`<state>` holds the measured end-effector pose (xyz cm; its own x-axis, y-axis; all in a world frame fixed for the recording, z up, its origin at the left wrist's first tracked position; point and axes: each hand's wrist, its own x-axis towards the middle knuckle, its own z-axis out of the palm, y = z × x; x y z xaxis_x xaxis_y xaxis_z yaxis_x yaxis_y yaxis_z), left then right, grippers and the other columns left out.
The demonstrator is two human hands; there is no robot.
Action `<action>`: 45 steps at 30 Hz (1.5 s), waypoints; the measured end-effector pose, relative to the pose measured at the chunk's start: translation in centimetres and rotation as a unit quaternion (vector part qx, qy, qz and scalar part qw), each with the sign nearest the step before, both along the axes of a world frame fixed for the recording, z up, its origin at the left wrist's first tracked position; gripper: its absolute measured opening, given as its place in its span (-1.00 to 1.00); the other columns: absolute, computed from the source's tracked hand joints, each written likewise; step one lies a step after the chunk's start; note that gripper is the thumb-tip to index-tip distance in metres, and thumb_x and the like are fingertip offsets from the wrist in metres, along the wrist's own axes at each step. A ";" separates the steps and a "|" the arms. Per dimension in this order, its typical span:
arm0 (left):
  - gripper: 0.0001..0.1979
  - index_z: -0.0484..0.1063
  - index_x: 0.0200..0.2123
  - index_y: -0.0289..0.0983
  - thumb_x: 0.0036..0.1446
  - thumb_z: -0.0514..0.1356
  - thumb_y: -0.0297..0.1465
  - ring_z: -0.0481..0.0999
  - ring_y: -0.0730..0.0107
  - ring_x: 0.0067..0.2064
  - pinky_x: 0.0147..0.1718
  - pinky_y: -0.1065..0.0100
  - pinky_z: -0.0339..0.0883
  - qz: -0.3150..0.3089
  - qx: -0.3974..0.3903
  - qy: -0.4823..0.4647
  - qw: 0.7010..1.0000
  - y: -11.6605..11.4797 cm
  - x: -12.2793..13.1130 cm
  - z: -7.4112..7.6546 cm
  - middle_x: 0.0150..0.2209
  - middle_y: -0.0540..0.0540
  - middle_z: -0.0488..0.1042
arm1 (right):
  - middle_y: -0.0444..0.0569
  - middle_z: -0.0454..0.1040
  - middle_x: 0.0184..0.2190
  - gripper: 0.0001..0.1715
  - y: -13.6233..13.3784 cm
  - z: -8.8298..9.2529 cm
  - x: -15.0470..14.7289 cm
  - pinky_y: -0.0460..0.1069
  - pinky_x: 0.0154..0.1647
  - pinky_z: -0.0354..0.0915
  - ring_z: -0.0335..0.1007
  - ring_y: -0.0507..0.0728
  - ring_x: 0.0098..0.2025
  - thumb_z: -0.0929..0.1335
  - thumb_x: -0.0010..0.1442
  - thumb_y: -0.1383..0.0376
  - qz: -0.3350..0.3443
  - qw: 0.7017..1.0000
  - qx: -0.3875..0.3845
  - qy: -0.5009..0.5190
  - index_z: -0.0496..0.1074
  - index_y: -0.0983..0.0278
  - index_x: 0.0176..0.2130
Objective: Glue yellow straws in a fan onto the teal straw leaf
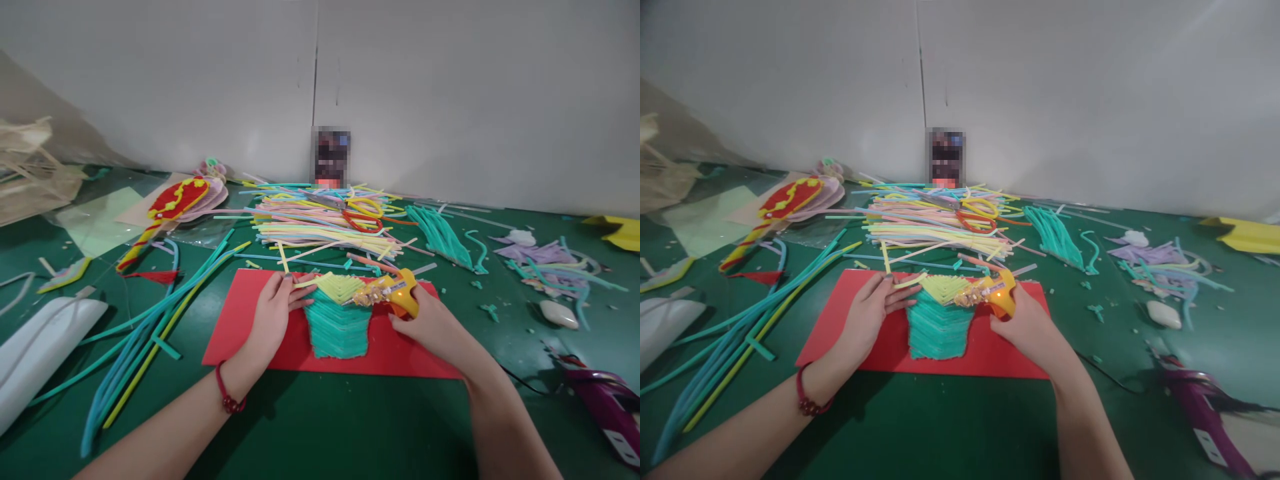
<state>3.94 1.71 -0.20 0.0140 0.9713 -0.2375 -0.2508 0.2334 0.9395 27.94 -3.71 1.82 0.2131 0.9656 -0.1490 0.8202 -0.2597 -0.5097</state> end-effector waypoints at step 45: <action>-0.70 0.23 -0.42 -0.26 0.03 0.22 -0.16 0.61 0.07 -0.21 -0.32 0.22 0.51 0.002 0.003 0.003 1.000 -0.1 0.1 0.2 -0.30 -0.11 0.53 | -0.03 0.44 -0.33 -0.64 -0.2 -0.1 0.3 -0.04 -0.40 0.19 0.40 0.14 -0.34 0.30 -0.03 0.28 0.007 0.999 -0.023 0.020 0.32 0.25 -0.16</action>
<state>4.06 1.60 0.01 0.0092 0.9726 -0.2322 -0.2450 0.2274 0.9425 28.22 -3.88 1.68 0.1919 0.9603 -0.2025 0.8029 -0.2722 -0.5304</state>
